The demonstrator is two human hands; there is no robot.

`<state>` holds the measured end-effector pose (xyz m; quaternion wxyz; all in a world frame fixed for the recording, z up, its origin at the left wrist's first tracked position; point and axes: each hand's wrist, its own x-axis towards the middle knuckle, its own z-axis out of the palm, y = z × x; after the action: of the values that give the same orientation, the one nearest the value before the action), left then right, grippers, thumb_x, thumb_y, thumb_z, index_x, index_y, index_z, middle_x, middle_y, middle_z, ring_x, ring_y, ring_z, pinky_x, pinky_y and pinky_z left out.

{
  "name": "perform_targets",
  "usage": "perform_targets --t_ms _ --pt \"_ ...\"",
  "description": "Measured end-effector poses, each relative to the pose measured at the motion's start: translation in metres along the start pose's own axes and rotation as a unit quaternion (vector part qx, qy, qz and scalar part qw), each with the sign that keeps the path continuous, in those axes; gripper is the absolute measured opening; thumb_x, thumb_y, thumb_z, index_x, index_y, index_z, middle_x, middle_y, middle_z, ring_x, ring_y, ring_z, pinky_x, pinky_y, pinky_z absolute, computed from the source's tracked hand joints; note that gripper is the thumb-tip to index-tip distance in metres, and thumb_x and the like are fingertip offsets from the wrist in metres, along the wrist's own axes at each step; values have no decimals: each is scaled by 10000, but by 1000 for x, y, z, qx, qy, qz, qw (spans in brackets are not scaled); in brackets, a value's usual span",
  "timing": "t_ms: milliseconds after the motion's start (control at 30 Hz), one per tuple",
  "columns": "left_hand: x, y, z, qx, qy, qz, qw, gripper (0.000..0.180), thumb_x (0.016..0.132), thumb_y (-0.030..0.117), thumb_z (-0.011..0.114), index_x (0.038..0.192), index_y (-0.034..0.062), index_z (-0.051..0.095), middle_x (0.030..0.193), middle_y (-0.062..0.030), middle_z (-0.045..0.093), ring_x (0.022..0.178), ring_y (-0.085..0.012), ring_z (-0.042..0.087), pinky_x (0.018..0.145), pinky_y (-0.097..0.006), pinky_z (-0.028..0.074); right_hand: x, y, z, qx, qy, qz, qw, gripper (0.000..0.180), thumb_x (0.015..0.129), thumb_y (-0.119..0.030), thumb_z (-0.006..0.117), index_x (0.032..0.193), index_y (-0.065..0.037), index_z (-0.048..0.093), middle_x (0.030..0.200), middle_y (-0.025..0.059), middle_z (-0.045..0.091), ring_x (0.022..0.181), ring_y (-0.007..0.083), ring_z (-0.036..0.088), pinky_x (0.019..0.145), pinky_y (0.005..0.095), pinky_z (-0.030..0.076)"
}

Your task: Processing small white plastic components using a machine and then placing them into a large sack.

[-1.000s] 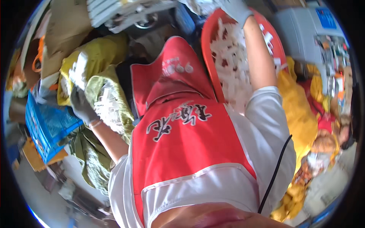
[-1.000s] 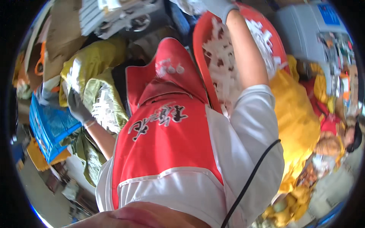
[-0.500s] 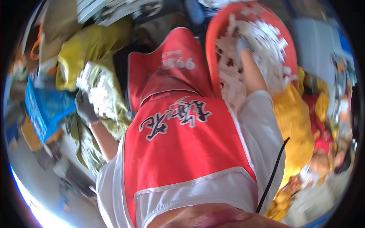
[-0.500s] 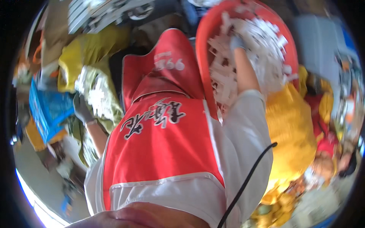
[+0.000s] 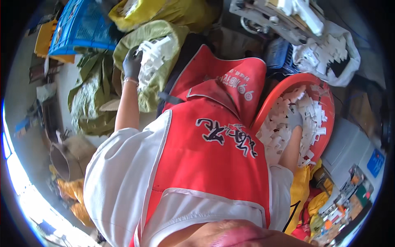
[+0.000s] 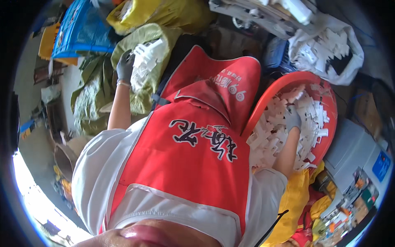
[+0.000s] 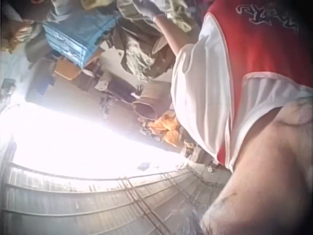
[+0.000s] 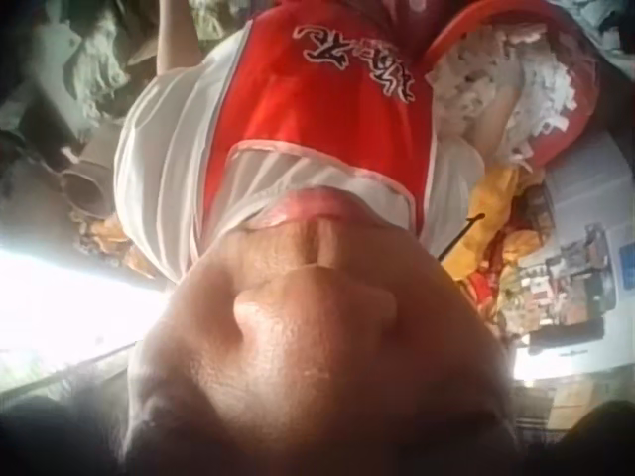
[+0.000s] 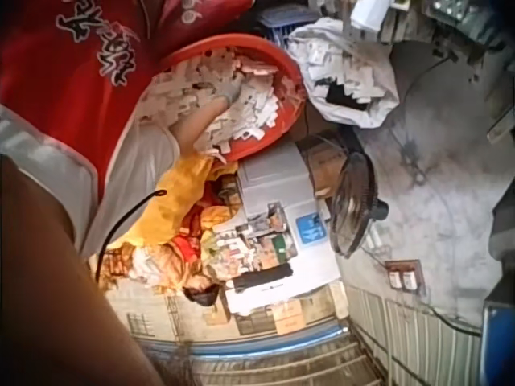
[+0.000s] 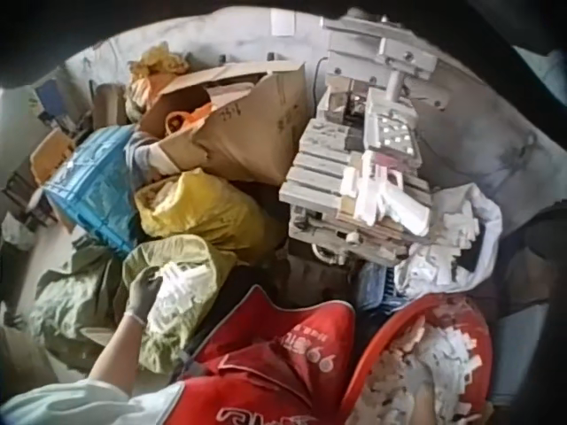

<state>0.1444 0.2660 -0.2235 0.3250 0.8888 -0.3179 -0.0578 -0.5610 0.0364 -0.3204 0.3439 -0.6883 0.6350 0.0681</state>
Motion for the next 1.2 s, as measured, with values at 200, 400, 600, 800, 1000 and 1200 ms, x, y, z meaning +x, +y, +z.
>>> perform_targets --t_ms 200,400,600,800,1000,1200 --pt "29 60 34 -73 -17 104 992 295 814 242 616 1069 95 625 985 -149 647 874 -265 628 761 -337 487 -15 102 56 215 62 -154 962 260 931 -132 435 1174 -119 525 856 42 550 718 124 504 648 286 439" --pt "38 229 2 -110 64 411 903 259 802 110 619 1050 34 614 1061 -108 627 959 -268 595 825 -328 467 -73 -42 -7 343 137 -5 929 364 917 -239 464 1242 -75 475 1163 99 555 1084 221 511 906 337 396" --pt "49 374 22 -134 -39 616 775 312 778 177 635 1067 66 592 988 -148 627 923 -316 588 813 -357 468 -106 -143 -69 362 277 -152 877 402 913 -166 453 1280 -4 418 1265 106 468 1178 190 422 997 293 313" --pt "60 407 35 -126 -203 572 784 342 749 212 684 1057 87 600 986 -138 629 872 -311 609 780 -348 479 -89 -218 -131 461 295 -255 797 387 908 -126 478 1266 11 423 1190 101 503 1075 175 490 936 280 379" --pt "62 358 7 -283 -107 421 855 319 822 113 646 1110 -2 571 991 -60 633 861 -82 586 764 -228 494 -54 -328 -185 234 325 -462 791 365 853 -71 534 1217 -74 509 1210 87 527 1098 186 505 943 289 385" --pt "70 247 -5 -225 -55 353 907 279 823 129 644 1069 5 598 986 -66 646 857 -95 603 779 -234 484 -29 -365 -186 -115 374 -494 776 361 856 -142 526 1211 -76 518 1191 123 530 1111 259 502 952 326 390"
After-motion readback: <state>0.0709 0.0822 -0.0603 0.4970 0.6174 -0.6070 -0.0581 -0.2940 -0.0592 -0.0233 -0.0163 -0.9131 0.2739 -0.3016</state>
